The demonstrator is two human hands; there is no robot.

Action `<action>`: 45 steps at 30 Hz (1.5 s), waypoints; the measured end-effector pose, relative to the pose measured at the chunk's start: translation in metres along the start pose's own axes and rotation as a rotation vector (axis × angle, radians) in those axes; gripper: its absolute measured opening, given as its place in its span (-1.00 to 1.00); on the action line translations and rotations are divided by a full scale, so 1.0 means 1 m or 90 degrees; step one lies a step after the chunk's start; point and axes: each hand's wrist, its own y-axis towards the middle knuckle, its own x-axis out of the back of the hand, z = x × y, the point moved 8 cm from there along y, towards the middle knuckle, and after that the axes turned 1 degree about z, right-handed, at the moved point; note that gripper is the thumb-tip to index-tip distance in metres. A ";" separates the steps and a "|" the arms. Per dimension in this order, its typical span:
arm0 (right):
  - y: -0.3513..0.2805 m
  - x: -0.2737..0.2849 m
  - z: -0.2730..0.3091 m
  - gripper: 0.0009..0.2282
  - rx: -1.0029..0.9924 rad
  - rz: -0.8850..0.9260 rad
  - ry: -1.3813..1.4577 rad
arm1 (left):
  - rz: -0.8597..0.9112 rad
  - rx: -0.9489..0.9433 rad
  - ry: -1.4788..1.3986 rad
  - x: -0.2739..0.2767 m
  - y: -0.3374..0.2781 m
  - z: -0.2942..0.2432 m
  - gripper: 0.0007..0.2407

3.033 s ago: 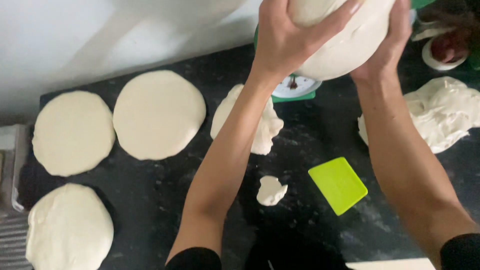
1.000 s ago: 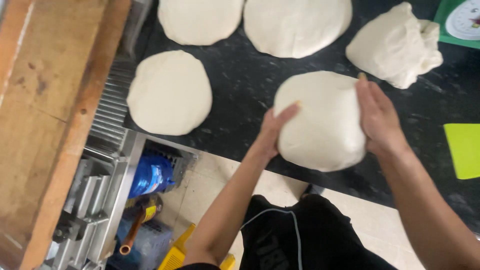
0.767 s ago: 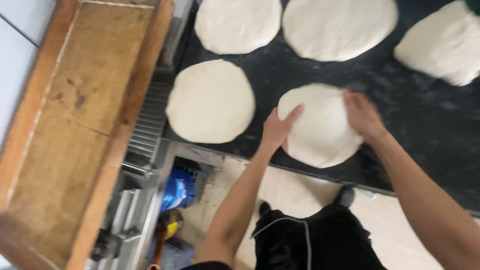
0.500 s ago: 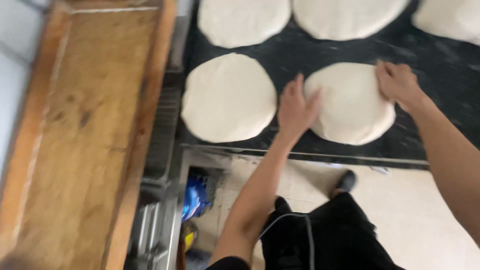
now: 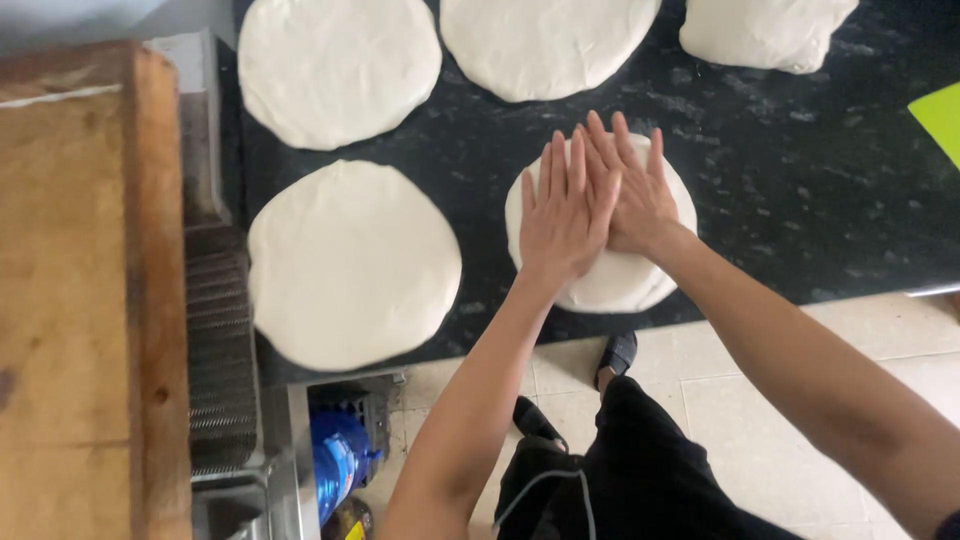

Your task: Weighing, cutting, and shaping dough into round portions on a counter in a bakery.

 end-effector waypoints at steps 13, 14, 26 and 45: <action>0.050 -0.005 -0.047 -0.33 -0.085 0.254 0.216 | 0.065 0.041 0.036 0.000 0.000 0.044 -0.35; 0.044 0.007 -0.035 -0.33 -0.083 0.250 0.214 | 0.060 0.040 0.037 0.007 -0.006 0.037 -0.35; 0.123 0.007 0.055 -0.41 0.136 -0.020 -0.018 | -0.074 0.211 0.131 0.038 0.000 0.077 -0.24; 0.137 -0.127 -0.119 -0.28 0.129 -0.217 -0.815 | -0.003 -0.181 0.144 -0.059 0.144 -0.004 -0.32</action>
